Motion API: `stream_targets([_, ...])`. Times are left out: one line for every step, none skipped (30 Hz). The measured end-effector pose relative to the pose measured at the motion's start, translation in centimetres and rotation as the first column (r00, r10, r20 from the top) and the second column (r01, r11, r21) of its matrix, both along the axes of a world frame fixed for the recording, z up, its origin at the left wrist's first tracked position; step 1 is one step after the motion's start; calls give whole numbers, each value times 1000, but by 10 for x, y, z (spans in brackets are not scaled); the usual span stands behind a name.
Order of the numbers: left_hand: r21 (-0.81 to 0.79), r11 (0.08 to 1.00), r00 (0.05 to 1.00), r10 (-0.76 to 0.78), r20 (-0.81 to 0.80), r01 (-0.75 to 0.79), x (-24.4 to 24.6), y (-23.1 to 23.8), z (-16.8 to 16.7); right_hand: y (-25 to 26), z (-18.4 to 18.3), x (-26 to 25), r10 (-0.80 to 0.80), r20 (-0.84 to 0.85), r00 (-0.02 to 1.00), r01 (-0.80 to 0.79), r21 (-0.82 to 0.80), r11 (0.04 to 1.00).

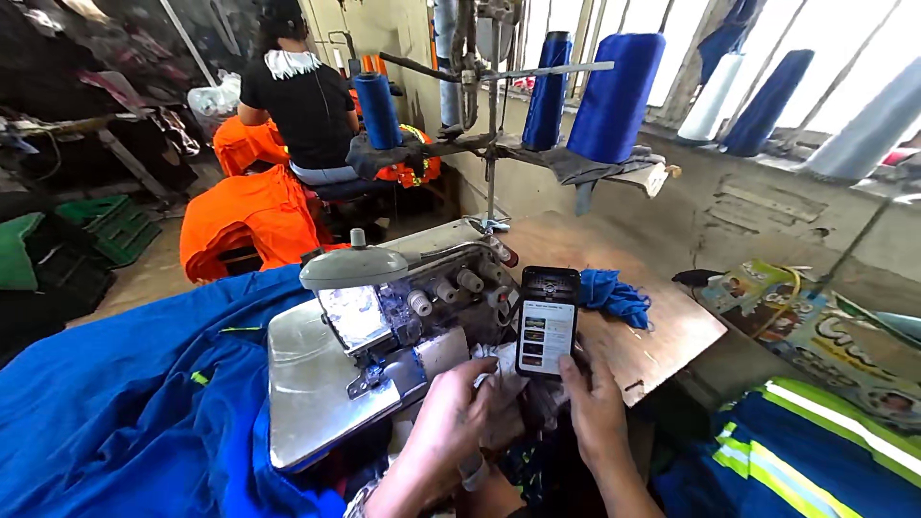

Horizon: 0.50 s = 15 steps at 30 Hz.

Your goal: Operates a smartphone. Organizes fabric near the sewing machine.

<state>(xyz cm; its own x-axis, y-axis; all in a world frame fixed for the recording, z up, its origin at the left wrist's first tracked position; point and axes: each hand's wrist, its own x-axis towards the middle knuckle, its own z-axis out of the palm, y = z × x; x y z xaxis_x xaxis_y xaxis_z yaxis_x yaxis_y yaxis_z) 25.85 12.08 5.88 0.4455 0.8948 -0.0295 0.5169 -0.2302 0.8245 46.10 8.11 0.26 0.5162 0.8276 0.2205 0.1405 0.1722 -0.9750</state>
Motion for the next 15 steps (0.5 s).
stream_targets([-14,1000,1000,3,16,-3,0,0,0,1,2,5,12,-18,1000,-12,15,1000])
stream_targets([-22,1000,1000,7,28,-6,0,1,-1,3,4,9,11,-35,999,-10,25,1000])
stream_targets([-28,1000,999,10,39,-9,0,1,-1,5,6,13,11,-59,998,-10,28,1000])
stream_targets([-34,999,999,14,48,-12,0,1,-1,8,7,16,10,-85,996,-7,30,1000])
stream_targets([-44,999,998,17,59,-15,1,1,-1,10,8,18,10,-107,994,-7,34,999])
stream_targets([-57,998,997,23,69,-19,1,1,-1,12,8,20,12,-119,993,-7,37,999])
stream_targets([-70,997,996,32,80,-27,2,1,-1,14,8,21,19,-126,992,-14,43,999])
stream_targets([-83,996,995,43,88,-36,3,1,-2,15,7,22,28,-128,991,-23,47,999])
stream_targets([-90,995,994,53,95,-44,5,1,-2,16,7,22,35,-137,990,-28,54,998])
stream_targets([-93,994,993,57,99,-48,8,2,-2,16,6,22,37,-149,988,-28,64,998])
stream_targets([-98,994,994,56,99,-47,12,4,-2,16,6,22,36,-162,986,-24,80,997])
stream_targets([-97,994,993,59,104,-49,16,5,-3,17,6,22,33,-170,985,-18,90,996])
stream_targets([-95,994,992,62,111,-52,20,7,-5,17,7,21,30,-180,983,-13,98,995])
stream_targets([-94,994,991,61,118,-50,24,9,-7,17,7,21,27,-188,982,-8,104,995])
stream_targets([-94,995,990,56,129,-44,28,10,-8,17,7,21,27,-194,981,-6,107,994])
